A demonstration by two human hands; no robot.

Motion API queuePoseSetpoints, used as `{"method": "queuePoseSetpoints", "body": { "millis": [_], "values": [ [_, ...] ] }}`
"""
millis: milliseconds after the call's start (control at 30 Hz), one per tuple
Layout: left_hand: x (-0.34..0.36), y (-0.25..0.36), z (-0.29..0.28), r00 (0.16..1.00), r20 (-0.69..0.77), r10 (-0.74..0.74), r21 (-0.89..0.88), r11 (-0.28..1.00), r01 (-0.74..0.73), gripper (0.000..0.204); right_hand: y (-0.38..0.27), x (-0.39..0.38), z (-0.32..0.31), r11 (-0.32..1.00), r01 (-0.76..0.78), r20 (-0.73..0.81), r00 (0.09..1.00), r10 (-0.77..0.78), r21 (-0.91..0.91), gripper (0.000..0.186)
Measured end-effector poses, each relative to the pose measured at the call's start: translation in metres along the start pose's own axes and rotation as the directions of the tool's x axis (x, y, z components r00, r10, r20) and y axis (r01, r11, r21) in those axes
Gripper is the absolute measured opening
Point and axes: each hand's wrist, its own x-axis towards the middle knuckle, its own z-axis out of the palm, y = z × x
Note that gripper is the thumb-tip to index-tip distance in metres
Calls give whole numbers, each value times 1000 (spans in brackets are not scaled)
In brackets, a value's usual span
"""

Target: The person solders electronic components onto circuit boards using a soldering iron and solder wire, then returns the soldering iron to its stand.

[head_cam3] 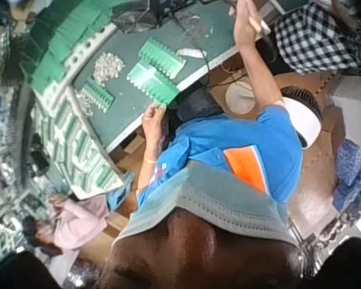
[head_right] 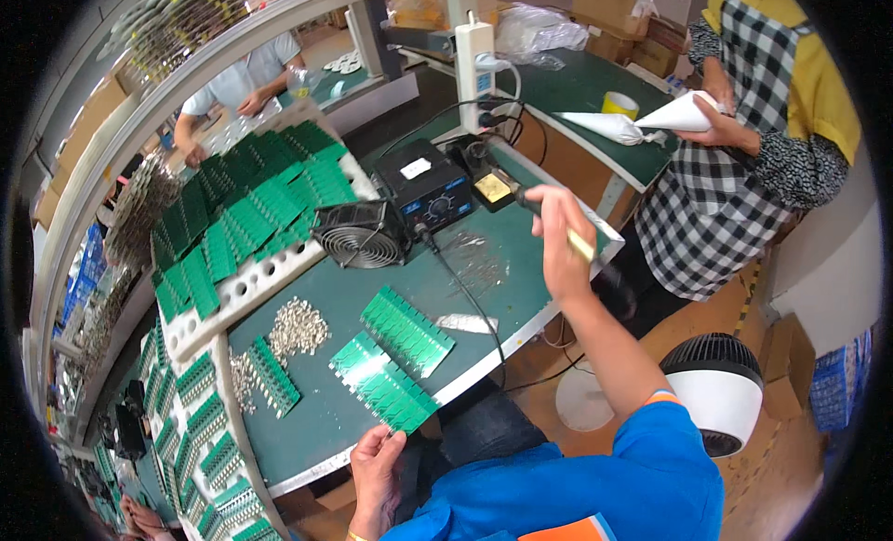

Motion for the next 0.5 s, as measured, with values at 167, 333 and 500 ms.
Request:
{"method": "queuePoseSetpoints", "body": {
  "millis": [167, 333, 500],
  "values": [
    [4, -3, -1, 1000, 11, -11, 20, 1000, 10, 15, 49, 67, 4, 980, -162, -8, 986, 164, 114, 36],
    [8, -7, 0, 991, -57, 122, 24, 992, -121, 18, 87, 95, 37, 976, -219, 27, 975, 219, -19, 40],
    [5, 12, 2, 999, 21, -27, 200, 979, 23, 20, 91, 105, 41, 971, -198, 4, 980, 200, -132, 45]
  ]
}}
